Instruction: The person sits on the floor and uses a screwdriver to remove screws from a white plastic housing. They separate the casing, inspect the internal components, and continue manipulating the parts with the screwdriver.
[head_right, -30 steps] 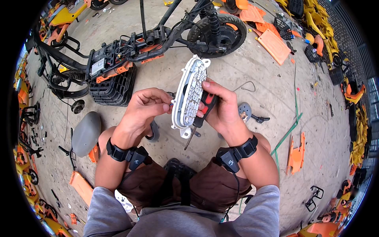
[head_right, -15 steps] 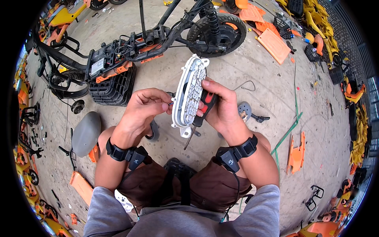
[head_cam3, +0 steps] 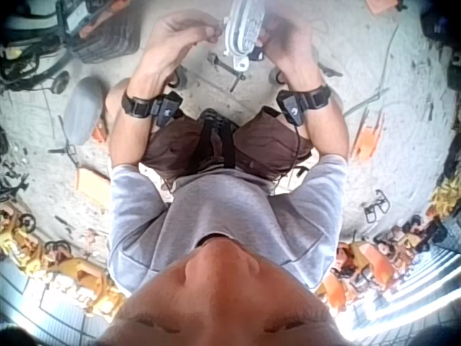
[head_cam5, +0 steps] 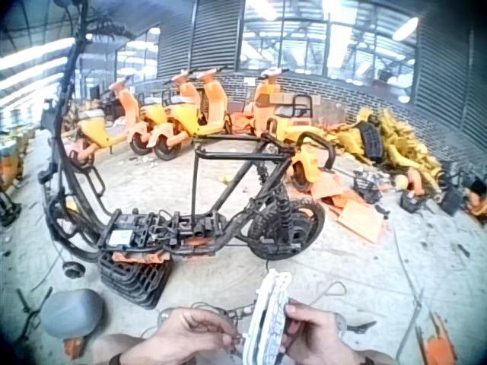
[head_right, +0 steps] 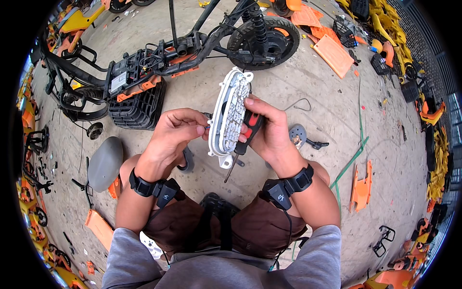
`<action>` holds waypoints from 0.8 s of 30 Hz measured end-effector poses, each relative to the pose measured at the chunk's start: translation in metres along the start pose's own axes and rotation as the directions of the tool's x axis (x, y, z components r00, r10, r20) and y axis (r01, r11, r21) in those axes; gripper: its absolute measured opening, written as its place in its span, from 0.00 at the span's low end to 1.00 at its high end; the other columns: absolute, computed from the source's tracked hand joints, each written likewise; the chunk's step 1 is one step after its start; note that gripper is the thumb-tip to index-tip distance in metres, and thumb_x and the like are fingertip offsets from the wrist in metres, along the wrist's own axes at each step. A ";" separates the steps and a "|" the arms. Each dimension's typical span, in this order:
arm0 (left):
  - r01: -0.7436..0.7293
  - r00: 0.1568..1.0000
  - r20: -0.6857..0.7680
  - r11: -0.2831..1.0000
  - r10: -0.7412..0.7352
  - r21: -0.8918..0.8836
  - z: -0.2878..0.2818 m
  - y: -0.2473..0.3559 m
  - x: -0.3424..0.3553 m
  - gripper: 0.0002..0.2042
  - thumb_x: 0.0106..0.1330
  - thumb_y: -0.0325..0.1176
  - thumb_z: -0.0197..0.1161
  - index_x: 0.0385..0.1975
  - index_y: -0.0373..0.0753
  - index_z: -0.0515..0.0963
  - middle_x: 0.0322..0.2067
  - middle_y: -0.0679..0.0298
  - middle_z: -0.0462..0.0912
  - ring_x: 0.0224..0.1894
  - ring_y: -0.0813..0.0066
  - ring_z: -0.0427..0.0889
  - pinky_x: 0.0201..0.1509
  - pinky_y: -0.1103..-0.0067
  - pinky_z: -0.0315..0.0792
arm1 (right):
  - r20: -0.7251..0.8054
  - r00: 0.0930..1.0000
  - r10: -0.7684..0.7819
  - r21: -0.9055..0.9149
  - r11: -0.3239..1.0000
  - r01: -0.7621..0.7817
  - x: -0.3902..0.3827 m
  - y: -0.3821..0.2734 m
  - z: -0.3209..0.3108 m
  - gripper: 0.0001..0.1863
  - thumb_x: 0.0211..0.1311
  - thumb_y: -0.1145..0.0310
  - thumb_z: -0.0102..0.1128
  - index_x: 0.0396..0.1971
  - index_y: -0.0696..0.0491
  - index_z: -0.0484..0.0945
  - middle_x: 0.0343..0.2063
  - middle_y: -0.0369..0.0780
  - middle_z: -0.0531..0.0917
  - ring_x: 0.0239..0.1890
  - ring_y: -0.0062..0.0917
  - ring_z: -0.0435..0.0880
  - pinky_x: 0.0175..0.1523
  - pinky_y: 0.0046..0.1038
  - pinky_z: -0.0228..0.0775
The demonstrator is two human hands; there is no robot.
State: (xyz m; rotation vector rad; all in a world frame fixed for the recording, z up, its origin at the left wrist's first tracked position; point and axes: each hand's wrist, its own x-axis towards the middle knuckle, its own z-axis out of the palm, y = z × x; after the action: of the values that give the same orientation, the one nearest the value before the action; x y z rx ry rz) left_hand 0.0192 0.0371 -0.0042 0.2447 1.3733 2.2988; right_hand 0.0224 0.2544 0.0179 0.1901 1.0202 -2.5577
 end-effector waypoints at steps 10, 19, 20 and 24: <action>0.002 1.000 -0.004 1.000 -0.002 -0.009 0.001 0.000 0.000 0.08 0.59 0.19 0.65 0.38 0.27 0.81 0.33 0.57 0.85 0.34 0.74 0.84 0.43 0.80 0.76 | 0.117 0.993 0.034 0.092 0.995 -0.045 0.005 0.000 -0.019 0.19 0.62 0.63 0.56 0.45 0.62 0.78 0.36 0.44 0.86 0.36 0.30 0.86 0.48 0.34 0.79; 0.007 1.000 -0.002 1.000 -0.007 -0.003 -0.001 -0.001 0.000 0.08 0.59 0.18 0.65 0.37 0.27 0.81 0.32 0.57 0.85 0.33 0.74 0.83 0.42 0.80 0.76 | 0.136 0.990 0.035 0.093 0.995 -0.048 0.004 0.000 -0.017 0.18 0.62 0.63 0.55 0.45 0.62 0.78 0.37 0.44 0.86 0.37 0.30 0.86 0.48 0.34 0.79; 0.009 1.000 -0.005 1.000 -0.009 -0.005 -0.001 -0.001 0.000 0.08 0.59 0.18 0.65 0.37 0.27 0.81 0.32 0.57 0.85 0.33 0.74 0.83 0.42 0.80 0.76 | 0.146 0.989 0.035 0.100 0.994 -0.050 0.004 0.000 -0.017 0.18 0.62 0.63 0.55 0.45 0.62 0.78 0.37 0.44 0.86 0.37 0.30 0.86 0.48 0.34 0.79; 0.011 1.000 -0.006 1.000 -0.011 -0.010 -0.001 -0.001 0.000 0.08 0.59 0.18 0.64 0.37 0.27 0.81 0.32 0.57 0.84 0.33 0.74 0.83 0.41 0.80 0.77 | 0.149 0.988 0.037 0.100 0.994 -0.052 0.004 0.000 -0.018 0.18 0.62 0.63 0.55 0.45 0.61 0.78 0.37 0.44 0.86 0.37 0.30 0.86 0.48 0.33 0.79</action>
State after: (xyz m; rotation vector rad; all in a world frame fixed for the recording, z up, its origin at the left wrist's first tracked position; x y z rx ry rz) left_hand 0.0191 0.0370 -0.0056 0.2263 1.3626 2.2992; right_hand 0.0183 0.2656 0.0033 0.0502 0.8203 -2.5433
